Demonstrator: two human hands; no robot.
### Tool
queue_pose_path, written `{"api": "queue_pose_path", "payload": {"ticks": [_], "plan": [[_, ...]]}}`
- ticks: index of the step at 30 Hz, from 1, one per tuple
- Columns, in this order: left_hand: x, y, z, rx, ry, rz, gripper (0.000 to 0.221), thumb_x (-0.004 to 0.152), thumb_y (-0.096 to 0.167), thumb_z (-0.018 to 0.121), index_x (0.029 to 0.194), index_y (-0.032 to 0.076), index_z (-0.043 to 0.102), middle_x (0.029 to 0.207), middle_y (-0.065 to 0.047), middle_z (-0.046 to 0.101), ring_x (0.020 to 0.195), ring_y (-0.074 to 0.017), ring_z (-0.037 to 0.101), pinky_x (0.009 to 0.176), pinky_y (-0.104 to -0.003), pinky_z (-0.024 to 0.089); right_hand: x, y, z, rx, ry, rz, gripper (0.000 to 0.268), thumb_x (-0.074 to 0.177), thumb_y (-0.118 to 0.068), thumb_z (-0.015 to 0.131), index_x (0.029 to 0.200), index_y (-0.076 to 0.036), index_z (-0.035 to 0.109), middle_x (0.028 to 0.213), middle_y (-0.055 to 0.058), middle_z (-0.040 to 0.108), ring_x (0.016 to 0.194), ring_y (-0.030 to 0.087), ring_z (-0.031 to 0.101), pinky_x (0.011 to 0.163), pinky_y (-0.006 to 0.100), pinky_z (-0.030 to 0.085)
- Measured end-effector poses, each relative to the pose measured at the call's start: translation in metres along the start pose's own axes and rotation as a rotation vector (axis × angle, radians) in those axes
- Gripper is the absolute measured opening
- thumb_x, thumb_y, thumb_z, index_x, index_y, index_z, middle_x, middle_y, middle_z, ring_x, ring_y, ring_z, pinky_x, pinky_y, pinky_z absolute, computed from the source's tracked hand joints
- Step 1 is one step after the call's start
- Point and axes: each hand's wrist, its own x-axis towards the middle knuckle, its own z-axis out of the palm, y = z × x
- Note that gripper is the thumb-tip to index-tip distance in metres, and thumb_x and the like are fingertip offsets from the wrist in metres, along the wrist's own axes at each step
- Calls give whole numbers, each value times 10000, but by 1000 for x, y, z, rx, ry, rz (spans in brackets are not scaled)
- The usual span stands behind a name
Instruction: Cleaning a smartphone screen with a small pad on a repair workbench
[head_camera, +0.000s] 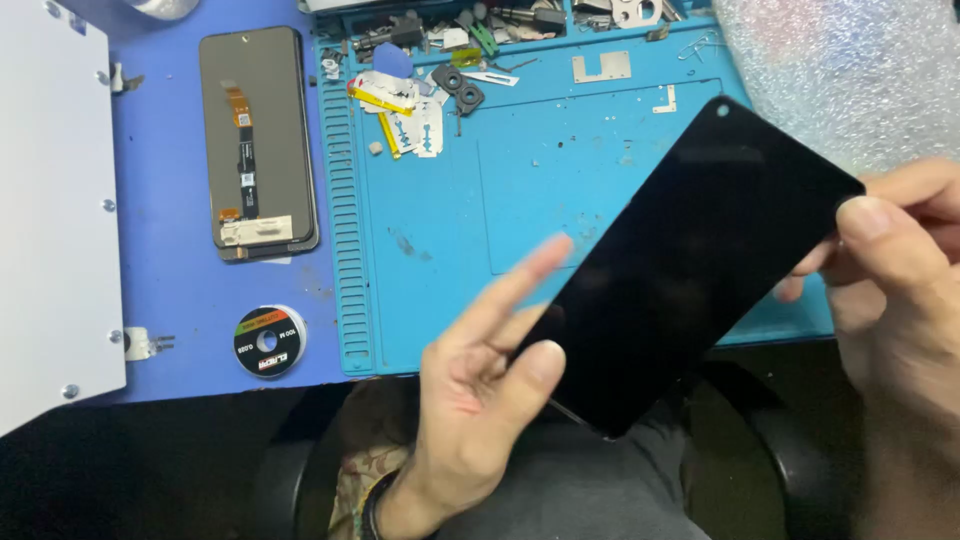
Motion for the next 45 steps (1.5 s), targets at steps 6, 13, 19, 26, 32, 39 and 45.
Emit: {"api": "queue_pose_path", "payload": {"ticks": [6,13,19,26,32,39,45], "plan": [[-32,-22,-1,166,-198,-304,174,1020,50,692,1189,23,723,824,56,622,733,8,463,607,-146,392,-8,5,10,-196,6,7,184,1209,-162,578,1058,-59,586,826,46,569,662,86,479,606,205,352],[-37,-37,15,182,43,-37,278,965,65,701,1232,-2,669,1062,-102,777,988,-160,777,882,-267,675,-33,-11,16,-233,-296,13,406,875,-15,728,1271,23,650,995,76,715,903,122,637,826,238,506],[-49,-29,6,110,17,-6,320,902,68,769,1177,-23,634,1044,-149,766,988,-204,777,955,-296,669,-25,-27,25,-315,-315,-79,260,927,-17,693,1180,26,738,1051,105,787,927,143,690,823,248,537],[-73,-6,-43,838,192,595,92,1010,50,662,1050,22,741,891,-58,757,771,-190,687,780,-304,550,18,-27,12,-370,-373,-331,181,1194,-34,614,1356,-1,689,1164,58,685,1042,101,577,905,213,436],[-61,8,-69,1404,211,875,142,1001,54,776,1134,43,728,948,-60,684,849,-287,554,732,-384,495,-11,-17,-28,-227,-319,-480,428,1319,-390,281,1540,-34,365,1352,171,452,1216,288,499,1061,388,441],[-46,15,-49,1401,114,926,345,1043,168,758,1328,3,656,1044,-73,719,961,-289,576,866,-406,487,-55,-10,-55,-448,-182,-332,134,1212,-20,580,1268,27,692,1095,87,667,1014,147,566,928,261,405],[-60,37,-48,1080,-138,714,792,991,417,754,1562,29,367,1569,-179,510,1453,-337,531,1272,-466,431,-27,-58,24,-458,-580,-369,189,1109,-182,567,1120,-79,725,851,-23,632,778,67,517,681,235,392]]}}
